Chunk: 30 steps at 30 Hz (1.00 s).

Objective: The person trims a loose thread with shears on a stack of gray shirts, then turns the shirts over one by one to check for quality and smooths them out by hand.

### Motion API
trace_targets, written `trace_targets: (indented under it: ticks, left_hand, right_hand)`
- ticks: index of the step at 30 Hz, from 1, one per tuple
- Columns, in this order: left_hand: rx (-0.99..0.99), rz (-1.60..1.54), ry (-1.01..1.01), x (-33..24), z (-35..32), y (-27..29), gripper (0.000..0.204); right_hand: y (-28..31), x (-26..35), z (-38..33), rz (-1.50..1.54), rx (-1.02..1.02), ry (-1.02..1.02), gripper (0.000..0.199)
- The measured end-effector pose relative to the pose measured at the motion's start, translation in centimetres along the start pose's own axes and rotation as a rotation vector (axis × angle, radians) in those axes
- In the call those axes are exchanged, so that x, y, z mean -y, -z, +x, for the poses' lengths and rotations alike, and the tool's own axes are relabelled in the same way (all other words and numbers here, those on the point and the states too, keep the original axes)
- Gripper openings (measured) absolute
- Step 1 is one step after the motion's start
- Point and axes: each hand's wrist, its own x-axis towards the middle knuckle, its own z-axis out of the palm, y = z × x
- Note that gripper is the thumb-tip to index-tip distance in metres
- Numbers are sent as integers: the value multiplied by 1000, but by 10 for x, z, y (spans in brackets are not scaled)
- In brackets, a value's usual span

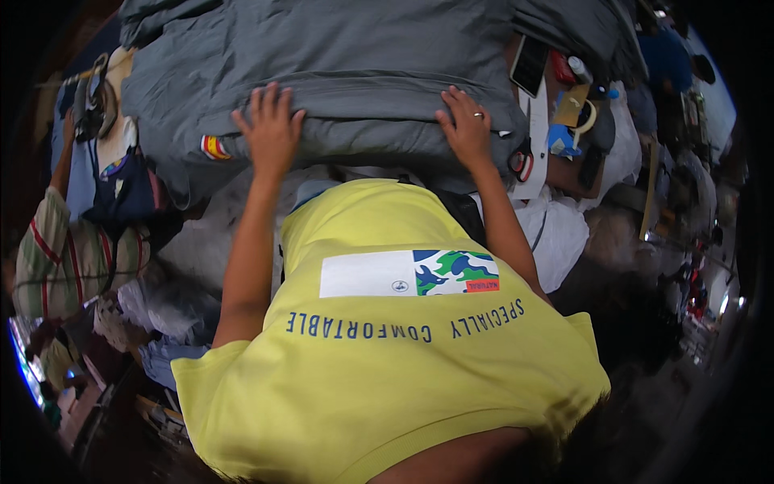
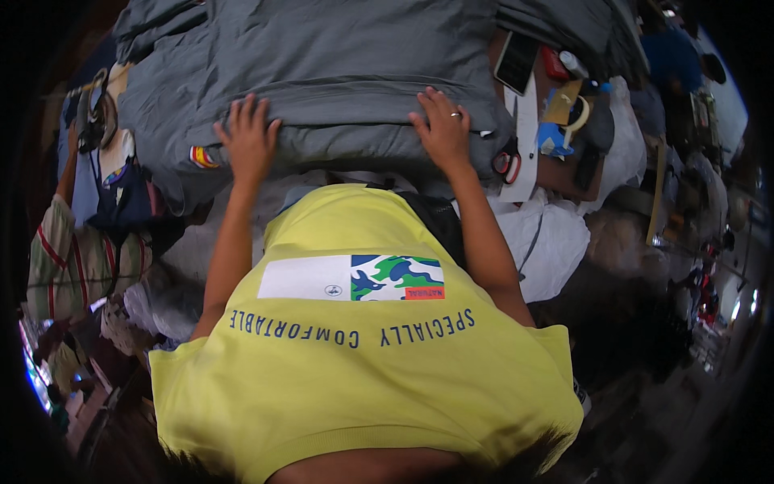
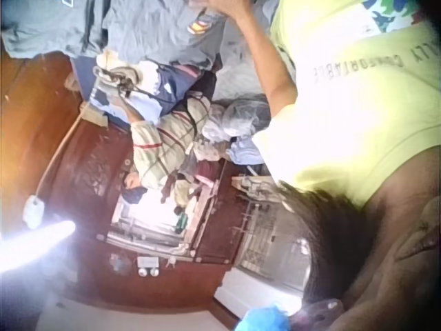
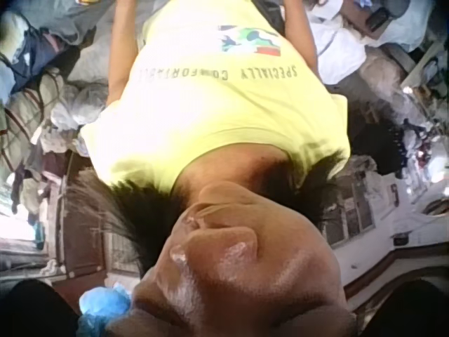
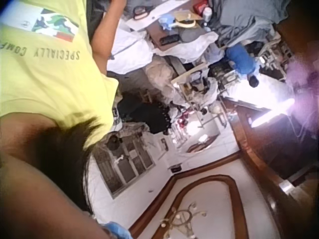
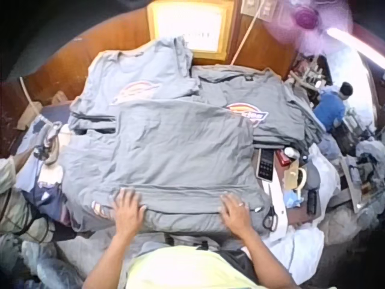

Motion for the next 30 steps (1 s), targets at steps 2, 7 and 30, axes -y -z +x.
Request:
trace_targets:
  ticks: [2,7,30]
  left_hand:
    - [-9,-108,-80,-19,14,-1,33]
    - [5,-312,-255,-59,50,-32,24]
    - [258,-547,-52,-77,96,-47,21]
  right_hand:
    - [2,2,15,-44,0,0,35]
    - [0,15,43,-123,-1,51,24]
    - [-3,31,59,-51,115,119,17]
